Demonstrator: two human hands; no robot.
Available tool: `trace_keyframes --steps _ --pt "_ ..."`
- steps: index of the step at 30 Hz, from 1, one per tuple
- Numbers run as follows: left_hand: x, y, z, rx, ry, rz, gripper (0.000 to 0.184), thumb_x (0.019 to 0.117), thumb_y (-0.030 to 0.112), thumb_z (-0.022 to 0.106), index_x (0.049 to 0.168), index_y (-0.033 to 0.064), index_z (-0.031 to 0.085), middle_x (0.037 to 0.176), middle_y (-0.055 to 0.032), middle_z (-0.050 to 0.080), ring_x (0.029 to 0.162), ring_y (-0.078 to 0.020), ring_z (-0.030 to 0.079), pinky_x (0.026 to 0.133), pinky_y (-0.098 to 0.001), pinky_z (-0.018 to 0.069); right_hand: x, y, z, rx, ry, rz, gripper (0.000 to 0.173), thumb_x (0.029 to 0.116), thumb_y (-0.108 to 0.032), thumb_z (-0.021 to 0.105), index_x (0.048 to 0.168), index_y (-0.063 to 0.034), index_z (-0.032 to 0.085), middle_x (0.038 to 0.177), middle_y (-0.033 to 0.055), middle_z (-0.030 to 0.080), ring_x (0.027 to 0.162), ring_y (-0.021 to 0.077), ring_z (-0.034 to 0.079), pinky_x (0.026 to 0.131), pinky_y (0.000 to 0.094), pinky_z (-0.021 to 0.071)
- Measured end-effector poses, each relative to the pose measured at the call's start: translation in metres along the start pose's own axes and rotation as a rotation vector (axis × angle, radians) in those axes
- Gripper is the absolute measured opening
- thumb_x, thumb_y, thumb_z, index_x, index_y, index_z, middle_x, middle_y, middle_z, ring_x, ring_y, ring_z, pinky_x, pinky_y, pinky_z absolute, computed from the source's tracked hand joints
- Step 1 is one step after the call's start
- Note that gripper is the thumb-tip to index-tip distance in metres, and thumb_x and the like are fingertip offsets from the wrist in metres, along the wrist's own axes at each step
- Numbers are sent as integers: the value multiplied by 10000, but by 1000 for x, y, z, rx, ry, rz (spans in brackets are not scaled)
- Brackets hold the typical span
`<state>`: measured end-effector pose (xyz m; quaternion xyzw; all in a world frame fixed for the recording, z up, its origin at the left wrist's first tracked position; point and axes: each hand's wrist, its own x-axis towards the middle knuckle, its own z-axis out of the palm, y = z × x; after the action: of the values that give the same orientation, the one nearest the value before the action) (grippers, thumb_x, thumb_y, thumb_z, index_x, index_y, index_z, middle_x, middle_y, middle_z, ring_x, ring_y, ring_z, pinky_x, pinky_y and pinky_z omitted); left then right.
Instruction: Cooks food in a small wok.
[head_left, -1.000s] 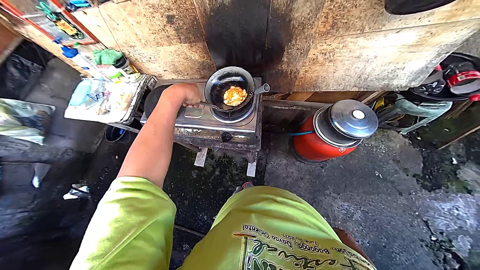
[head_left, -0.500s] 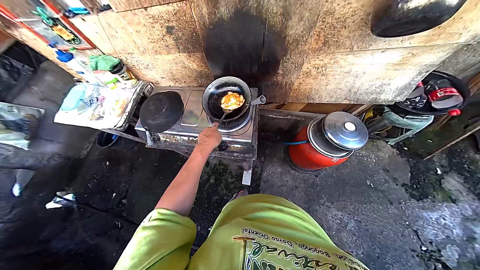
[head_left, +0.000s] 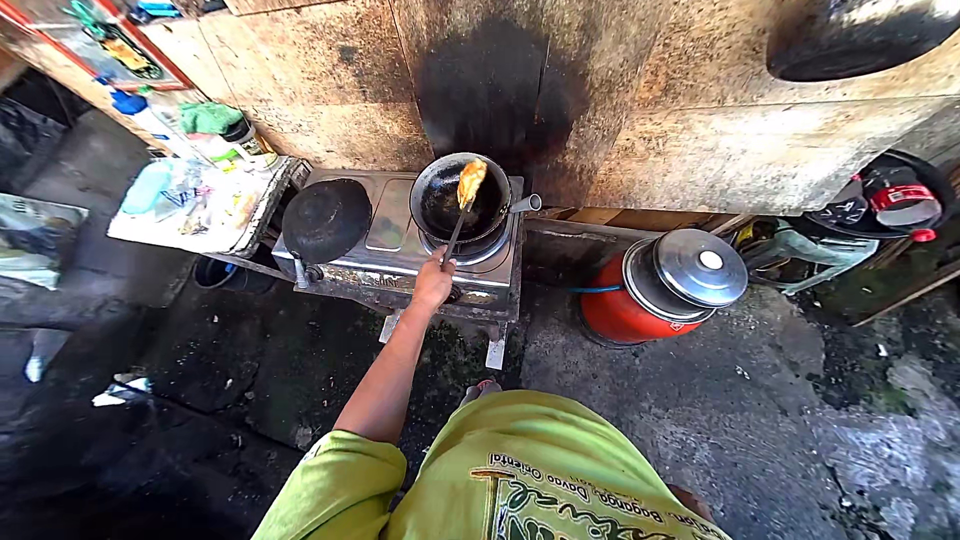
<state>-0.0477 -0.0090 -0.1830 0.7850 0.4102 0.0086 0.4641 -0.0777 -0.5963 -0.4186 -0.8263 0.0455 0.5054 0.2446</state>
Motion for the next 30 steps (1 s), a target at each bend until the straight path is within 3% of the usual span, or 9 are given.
trace_keyframes --steps 3,4,7,12,16,19,21,24,30 --pt "-4 -7 -15 -590 28 -60 342 1116 260 470 1438 157 522 751 13 492 460 -46 330 400 -186 287 9 15 10 -38 62 -118 428 1054 -290 576 1292 52 671 1194 284 705 1135 423 683 990 593 532" --pt "-5 -8 -22 -747 24 -87 316 1120 245 453 1407 138 529 735 21 493 431 -28 310 377 -165 271 3 14 9 -62 83 -169 431 1049 -295 580 1261 67 681 1160 297 712 1095 433 699 953 593 557" --pt "-9 -14 -41 -951 27 -118 275 1125 249 422 1338 128 548 726 20 503 409 -17 309 359 -148 274 -16 -20 -3 -61 -21 99 404 1080 -274 560 1358 9 637 1351 250 649 1304 397 595 1129 576 425" --pt "-22 -11 -62 -805 80 -122 303 1117 238 459 1385 121 539 729 11 516 402 -16 297 352 -144 250 -10 -7 -9 -31 -61 111 468 1078 -304 555 1412 22 589 1377 263 625 1313 404 583 1130 581 423" --pt "-26 -5 -68 -248 131 -89 385 1120 263 467 1476 125 519 788 -29 550 511 -82 399 458 -226 334 37 42 6 -32 41 62 444 1030 -366 624 1322 -36 677 1227 214 712 1154 378 677 1020 595 514" --pt "-22 0 -69 149 130 -75 442 1113 293 461 1512 110 510 1083 -210 685 881 -331 649 791 -523 519 63 65 14 -30 73 16 450 1021 -385 631 1321 -54 685 1223 211 716 1145 373 685 1010 594 527" --pt "-18 9 -66 315 82 -91 455 1116 287 439 1533 110 488 1266 -250 666 1178 -417 641 1017 -627 464 50 46 8 -71 45 21 429 1039 -358 607 1327 -48 677 1240 214 710 1167 375 679 1029 587 519" --pt "-16 18 -54 440 8 -77 447 1119 273 423 1524 96 492 1301 -252 653 1245 -425 612 1050 -634 444 8 -13 -6 -115 1 114 379 1072 -277 575 1346 -28 658 1315 230 678 1278 392 619 1117 583 442" --pt "-24 28 -39 398 -67 -45 447 1118 263 429 1525 91 494 1314 -239 651 1239 -401 618 1062 -609 444 -1 -6 0 -12 54 44 388 1061 -258 593 1320 22 666 1254 268 690 1186 410 662 1058 586 485"
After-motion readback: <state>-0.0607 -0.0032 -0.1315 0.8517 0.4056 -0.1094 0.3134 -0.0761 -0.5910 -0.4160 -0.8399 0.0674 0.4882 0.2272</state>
